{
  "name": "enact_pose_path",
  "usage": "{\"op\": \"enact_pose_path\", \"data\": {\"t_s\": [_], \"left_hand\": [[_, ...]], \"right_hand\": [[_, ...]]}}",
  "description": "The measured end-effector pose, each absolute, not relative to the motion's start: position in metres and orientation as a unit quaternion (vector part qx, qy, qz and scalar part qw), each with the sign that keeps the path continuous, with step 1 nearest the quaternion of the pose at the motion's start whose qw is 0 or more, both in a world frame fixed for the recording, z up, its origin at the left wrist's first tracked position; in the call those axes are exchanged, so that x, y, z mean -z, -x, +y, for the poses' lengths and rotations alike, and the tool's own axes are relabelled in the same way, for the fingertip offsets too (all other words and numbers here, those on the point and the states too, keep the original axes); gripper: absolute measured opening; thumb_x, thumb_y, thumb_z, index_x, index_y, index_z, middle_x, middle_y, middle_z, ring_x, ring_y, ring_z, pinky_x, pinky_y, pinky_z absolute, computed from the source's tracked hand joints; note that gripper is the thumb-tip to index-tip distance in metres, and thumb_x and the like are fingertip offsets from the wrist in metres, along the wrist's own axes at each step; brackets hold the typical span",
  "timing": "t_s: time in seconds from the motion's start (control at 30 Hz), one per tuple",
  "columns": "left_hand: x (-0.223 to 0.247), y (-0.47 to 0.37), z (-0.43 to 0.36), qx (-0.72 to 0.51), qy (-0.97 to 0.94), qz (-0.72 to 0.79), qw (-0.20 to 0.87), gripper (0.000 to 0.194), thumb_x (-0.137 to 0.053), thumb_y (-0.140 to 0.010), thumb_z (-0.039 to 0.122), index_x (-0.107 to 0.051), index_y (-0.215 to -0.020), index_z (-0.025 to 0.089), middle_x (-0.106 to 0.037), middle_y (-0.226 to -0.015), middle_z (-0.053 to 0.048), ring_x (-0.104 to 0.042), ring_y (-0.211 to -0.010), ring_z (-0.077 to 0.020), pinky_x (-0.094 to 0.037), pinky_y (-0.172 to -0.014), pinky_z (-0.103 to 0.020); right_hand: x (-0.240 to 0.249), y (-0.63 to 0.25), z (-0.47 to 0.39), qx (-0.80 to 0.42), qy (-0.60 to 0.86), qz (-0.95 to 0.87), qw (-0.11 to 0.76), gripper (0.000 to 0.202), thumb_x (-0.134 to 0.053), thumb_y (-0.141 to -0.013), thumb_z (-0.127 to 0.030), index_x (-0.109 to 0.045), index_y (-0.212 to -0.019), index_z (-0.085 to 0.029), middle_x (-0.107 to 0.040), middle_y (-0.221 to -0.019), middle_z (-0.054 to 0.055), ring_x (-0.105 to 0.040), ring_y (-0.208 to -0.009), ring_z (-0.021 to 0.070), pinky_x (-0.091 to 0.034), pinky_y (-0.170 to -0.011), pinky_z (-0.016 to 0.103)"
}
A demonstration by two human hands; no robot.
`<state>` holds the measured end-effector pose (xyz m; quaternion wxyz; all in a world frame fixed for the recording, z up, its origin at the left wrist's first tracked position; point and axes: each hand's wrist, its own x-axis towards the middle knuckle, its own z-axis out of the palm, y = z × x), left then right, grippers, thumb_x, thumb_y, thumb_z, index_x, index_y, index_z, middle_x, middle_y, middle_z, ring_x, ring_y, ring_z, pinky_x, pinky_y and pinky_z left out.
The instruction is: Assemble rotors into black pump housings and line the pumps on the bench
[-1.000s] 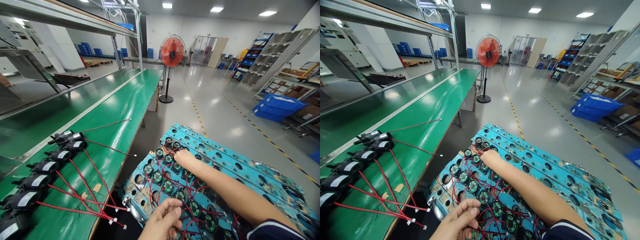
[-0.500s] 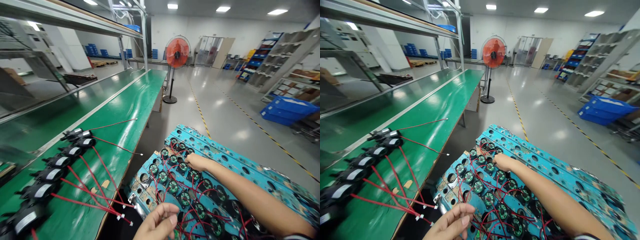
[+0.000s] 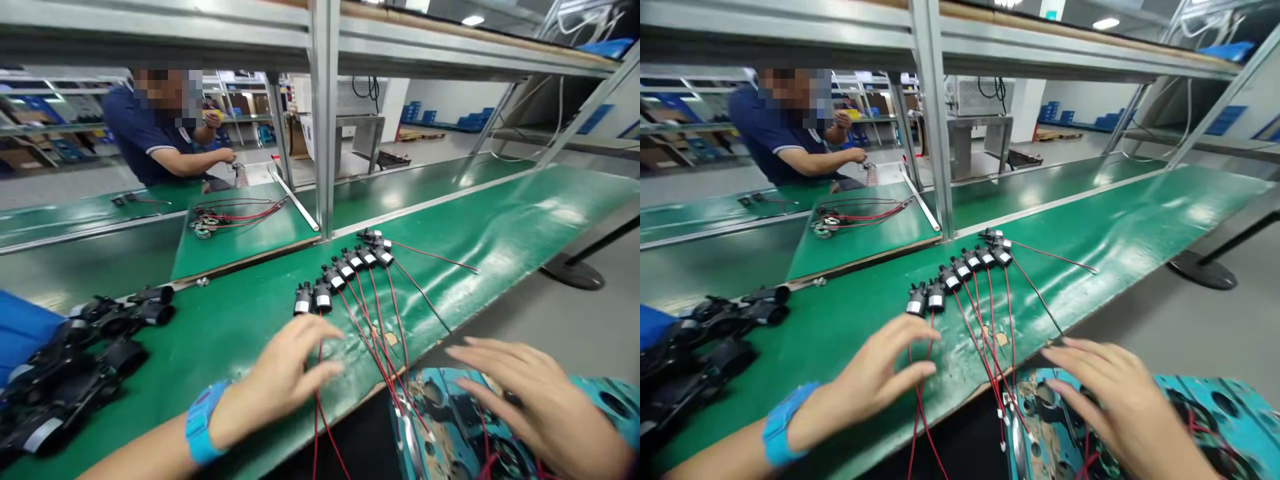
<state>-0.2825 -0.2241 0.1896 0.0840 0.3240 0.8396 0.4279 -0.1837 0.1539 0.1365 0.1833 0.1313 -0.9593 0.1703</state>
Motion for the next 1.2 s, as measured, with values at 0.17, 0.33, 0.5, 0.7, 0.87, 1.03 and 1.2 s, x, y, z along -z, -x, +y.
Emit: {"op": "enact_pose_path", "data": {"t_s": [0.17,0.33,0.5,0.7,0.87,1.03,1.2], "left_hand": [[-0.154,0.353,-0.247,-0.321,-0.283,0.9,-0.077,0.089,-0.083,-0.068,0.059,-0.05,-0.144,0.028,-0.043,-0.151,-0.017,-0.034,-0.141,-0.0418,-0.021,-0.116,-0.059],[-0.134,0.379,-0.224,-0.351,-0.323,0.877,-0.055,0.075,-0.087,-0.067,0.05,-0.06,-0.135,0.033,-0.061,-0.134,-0.013,-0.05,-0.127,-0.0381,-0.034,-0.108,-0.048],[-0.128,0.388,-0.241,-0.323,-0.291,0.898,-0.071,0.057,-0.085,-0.071,0.048,-0.067,-0.122,0.029,-0.067,-0.114,-0.01,-0.057,-0.106,-0.0316,-0.042,-0.091,-0.039],[-0.127,0.393,-0.274,-0.285,-0.259,0.922,-0.04,0.063,-0.077,-0.076,0.058,-0.061,-0.127,0.026,-0.06,-0.124,-0.012,-0.051,-0.114,-0.0341,-0.039,-0.1,-0.048],[-0.132,0.401,-0.299,-0.27,-0.303,0.914,0.001,0.108,-0.086,-0.068,0.051,-0.026,-0.156,0.03,-0.042,-0.15,-0.014,-0.039,-0.135,-0.0376,-0.033,-0.111,-0.053],[-0.137,0.41,-0.323,-0.261,-0.284,0.922,0.035,0.091,-0.079,-0.077,0.038,-0.03,-0.154,0.028,-0.053,-0.146,-0.011,-0.054,-0.128,-0.0325,-0.044,-0.105,-0.044],[-0.135,0.418,-0.33,-0.277,-0.245,0.929,0.002,0.078,-0.081,-0.076,0.036,-0.045,-0.144,0.023,-0.058,-0.139,-0.013,-0.055,-0.124,-0.0377,-0.043,-0.104,-0.05]], "right_hand": [[-0.162,0.341,0.041,-0.13,-0.285,-0.941,0.128,0.065,-0.075,-0.082,-0.023,-0.052,-0.142,-0.034,-0.055,-0.145,0.004,-0.04,-0.142,0.032,-0.025,-0.116,0.057],[-0.159,0.42,-0.007,-0.039,-0.317,-0.944,0.08,0.071,-0.077,-0.071,-0.01,-0.057,-0.138,-0.023,-0.057,-0.143,0.011,-0.035,-0.145,0.0347,-0.019,-0.119,0.062],[-0.154,0.417,-0.021,-0.008,-0.301,-0.951,0.071,0.063,-0.088,-0.067,-0.019,-0.064,-0.125,-0.013,-0.073,-0.114,0.017,-0.053,-0.131,0.0339,-0.023,-0.118,0.056],[-0.147,0.387,-0.043,-0.101,-0.255,-0.955,0.111,0.068,-0.093,-0.064,-0.036,-0.062,-0.121,-0.017,-0.071,-0.112,0.015,-0.061,-0.11,0.0326,-0.038,-0.099,0.049],[-0.143,0.389,-0.058,-0.126,-0.243,-0.956,0.105,0.071,-0.09,-0.068,-0.042,-0.057,-0.126,-0.017,-0.071,-0.115,0.012,-0.057,-0.114,0.0312,-0.032,-0.101,0.047],[-0.143,0.396,-0.062,-0.151,-0.229,-0.958,0.09,0.068,-0.089,-0.069,-0.042,-0.057,-0.124,-0.019,-0.071,-0.113,0.01,-0.058,-0.113,0.0292,-0.032,-0.1,0.046],[-0.141,0.401,-0.065,-0.17,-0.237,-0.952,0.095,0.071,-0.091,-0.067,-0.039,-0.058,-0.126,-0.018,-0.07,-0.115,0.009,-0.058,-0.112,0.0286,-0.035,-0.099,0.045]]}}
